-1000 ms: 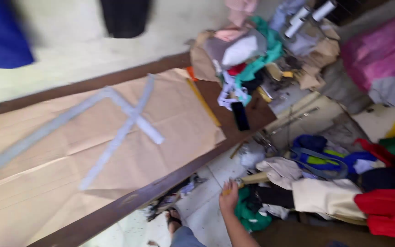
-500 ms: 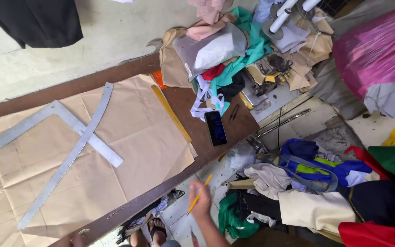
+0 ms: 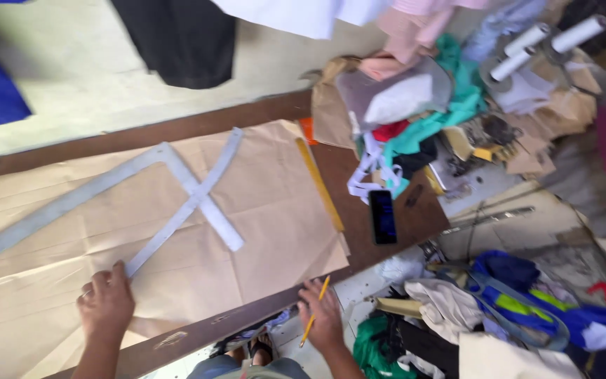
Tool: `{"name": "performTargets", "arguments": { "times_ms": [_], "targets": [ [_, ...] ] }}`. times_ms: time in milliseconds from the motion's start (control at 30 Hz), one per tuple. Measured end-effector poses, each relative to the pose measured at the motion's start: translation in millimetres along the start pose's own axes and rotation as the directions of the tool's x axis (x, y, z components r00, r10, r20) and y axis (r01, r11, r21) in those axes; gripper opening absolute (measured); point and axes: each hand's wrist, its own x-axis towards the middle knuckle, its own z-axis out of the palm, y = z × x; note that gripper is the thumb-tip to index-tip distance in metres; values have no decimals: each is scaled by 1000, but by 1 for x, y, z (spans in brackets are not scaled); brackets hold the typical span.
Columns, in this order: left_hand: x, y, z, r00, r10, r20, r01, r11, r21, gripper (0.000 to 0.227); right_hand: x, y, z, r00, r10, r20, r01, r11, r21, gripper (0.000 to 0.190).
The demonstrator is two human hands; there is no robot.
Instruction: The person uses a pencil and various rulers to measure and mark lines on a large sheet of brown paper. They adjust the position of a large L-square and a wooden ruler to draw straight lines and make notations on the paper surface.
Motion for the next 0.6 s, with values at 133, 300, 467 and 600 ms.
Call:
{"name": "performTargets", "arguments": {
  "times_ms": [133,300,467,600],
  "targets": [
    [20,-28,-1,996,-12,87,8,999,44,32,39,18,11,986,89,141,-76,992,-98,28],
    [41,-65,-9,907,-131,399,132,991,23,44,77,54,11,968,235,88,-211,952,-220,32],
    [22,3,101,891,-233,-389,320,931,176,45,109,100,16,944,331,-4,-306,869,-389,35],
    [12,143,-19,914,179,-364,-317,874,-368,37,126,109,17,966,214,142,-150,919,-365,46]
  ]
}}
